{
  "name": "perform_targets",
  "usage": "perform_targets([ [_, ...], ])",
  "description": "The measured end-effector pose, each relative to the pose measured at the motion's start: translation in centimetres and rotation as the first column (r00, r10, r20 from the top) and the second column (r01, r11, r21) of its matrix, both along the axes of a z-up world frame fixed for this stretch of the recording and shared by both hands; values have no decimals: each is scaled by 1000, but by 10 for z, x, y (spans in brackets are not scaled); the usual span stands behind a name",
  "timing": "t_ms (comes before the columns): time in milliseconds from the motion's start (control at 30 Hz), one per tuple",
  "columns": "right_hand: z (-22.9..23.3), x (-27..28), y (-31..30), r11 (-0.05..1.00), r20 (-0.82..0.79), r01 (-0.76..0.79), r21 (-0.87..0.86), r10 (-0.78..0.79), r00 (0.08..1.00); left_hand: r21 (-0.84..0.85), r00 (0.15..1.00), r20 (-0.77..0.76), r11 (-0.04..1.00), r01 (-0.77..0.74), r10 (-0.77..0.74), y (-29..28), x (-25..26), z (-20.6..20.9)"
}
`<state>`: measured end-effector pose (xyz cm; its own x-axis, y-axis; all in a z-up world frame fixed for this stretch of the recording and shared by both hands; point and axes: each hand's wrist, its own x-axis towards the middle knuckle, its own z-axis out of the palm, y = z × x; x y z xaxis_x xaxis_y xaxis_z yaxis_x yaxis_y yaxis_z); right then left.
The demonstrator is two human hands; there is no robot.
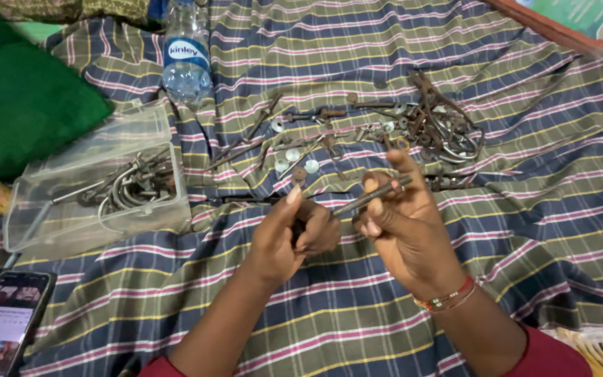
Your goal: The person assembles metal hardware components by hand on a striped fabric surface. They pick up bolts, nuts, and washers, screw them together, and place the finished assemblies into a clear plastic container.
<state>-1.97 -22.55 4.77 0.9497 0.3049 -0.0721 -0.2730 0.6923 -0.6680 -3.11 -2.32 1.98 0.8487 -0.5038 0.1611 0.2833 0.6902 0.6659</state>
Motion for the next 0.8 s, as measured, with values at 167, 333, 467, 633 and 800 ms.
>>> perform_targets([
  [167,-14,-4,-2,999,4,33,28,-33,999,10,1000,10,1000,-12,12,0,-1,3],
  [333,-18,-4,-2,999,-25,34,-9,-34,999,33,1000,8,999,-8,8,1,-2,5],
  [467,-9,-1,-3,1000,35,-7,-10,7,999,2,1000,-12,1000,5,-5,-1,-1,3],
  [633,-16,-1,-4,998,11,-35,50,35,999,16,1000,7,1000,-7,7,0,-1,3],
  [800,-11,0,-4,999,-1,-37,-1,37,999,12,1000,-30,1000,-9,9,-3,-2,4],
])
